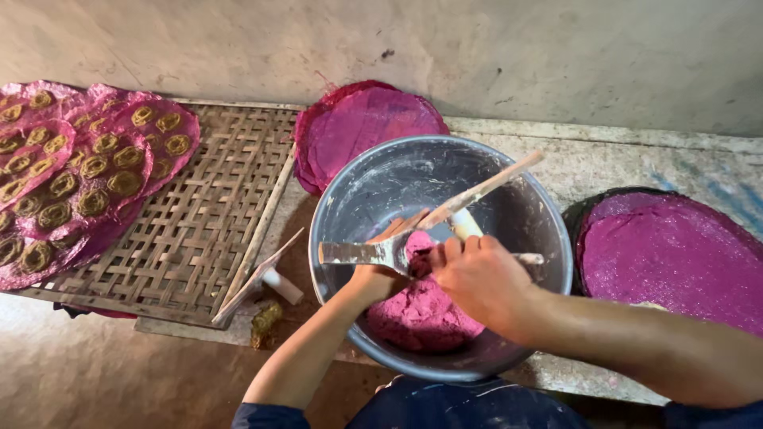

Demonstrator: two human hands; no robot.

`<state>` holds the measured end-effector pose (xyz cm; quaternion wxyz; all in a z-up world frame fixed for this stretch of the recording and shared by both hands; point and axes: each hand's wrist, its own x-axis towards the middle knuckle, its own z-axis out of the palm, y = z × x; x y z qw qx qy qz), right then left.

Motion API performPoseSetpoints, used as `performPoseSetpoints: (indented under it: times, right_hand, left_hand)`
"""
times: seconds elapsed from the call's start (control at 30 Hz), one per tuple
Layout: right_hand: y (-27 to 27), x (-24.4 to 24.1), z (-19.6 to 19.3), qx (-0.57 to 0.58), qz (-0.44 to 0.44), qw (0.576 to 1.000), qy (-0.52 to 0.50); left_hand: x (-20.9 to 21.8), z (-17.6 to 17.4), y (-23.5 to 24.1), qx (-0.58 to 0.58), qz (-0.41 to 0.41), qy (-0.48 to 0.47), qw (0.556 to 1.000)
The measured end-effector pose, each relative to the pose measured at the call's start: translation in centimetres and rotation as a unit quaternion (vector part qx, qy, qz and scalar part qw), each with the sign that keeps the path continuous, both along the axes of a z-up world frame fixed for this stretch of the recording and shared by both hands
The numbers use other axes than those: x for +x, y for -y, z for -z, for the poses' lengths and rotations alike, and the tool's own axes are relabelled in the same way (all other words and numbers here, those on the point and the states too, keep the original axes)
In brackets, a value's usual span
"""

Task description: The person scoops pink dough from a metal bowl and presses it into a wooden press. They then squeeze the press to extrude thin strands onto a purple mat, forming circular nests. The person repeats this process to create multiple dough circles on the mat.

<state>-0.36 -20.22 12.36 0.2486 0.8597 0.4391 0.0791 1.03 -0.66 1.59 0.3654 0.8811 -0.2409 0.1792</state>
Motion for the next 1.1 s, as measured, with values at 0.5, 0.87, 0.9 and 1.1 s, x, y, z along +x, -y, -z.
performPoseSetpoints:
  times: [0.5, 0.87, 0.9, 1.1]
  right_hand:
    - [2.0, -0.7, 9.7, 0.585, 0.048, 0.725, -0.359]
    - [1.8, 1.1, 12.2, 0.618, -0.026, 0.708, -0.340]
    - [2.0, 0.4, 12.7, 0.570, 0.056, 0.724, -0.383]
    - [4.0, -0.6, 14.5, 0.381, 0.170, 0.720, -0.554]
  left_hand:
    - [1.5, -0.4, -2.9, 0.036, -0.256, 0.055, 0.964]
    - [2.6, 0.4, -3.0, -0.005, -0.267, 0.006, 0.964]
    - [3.0, 0.7, -3.6, -0.023, -0.274, 0.004, 0.961]
    - [4.6, 2.0, -5.6, -0.336, -0.217, -0.117, 0.909]
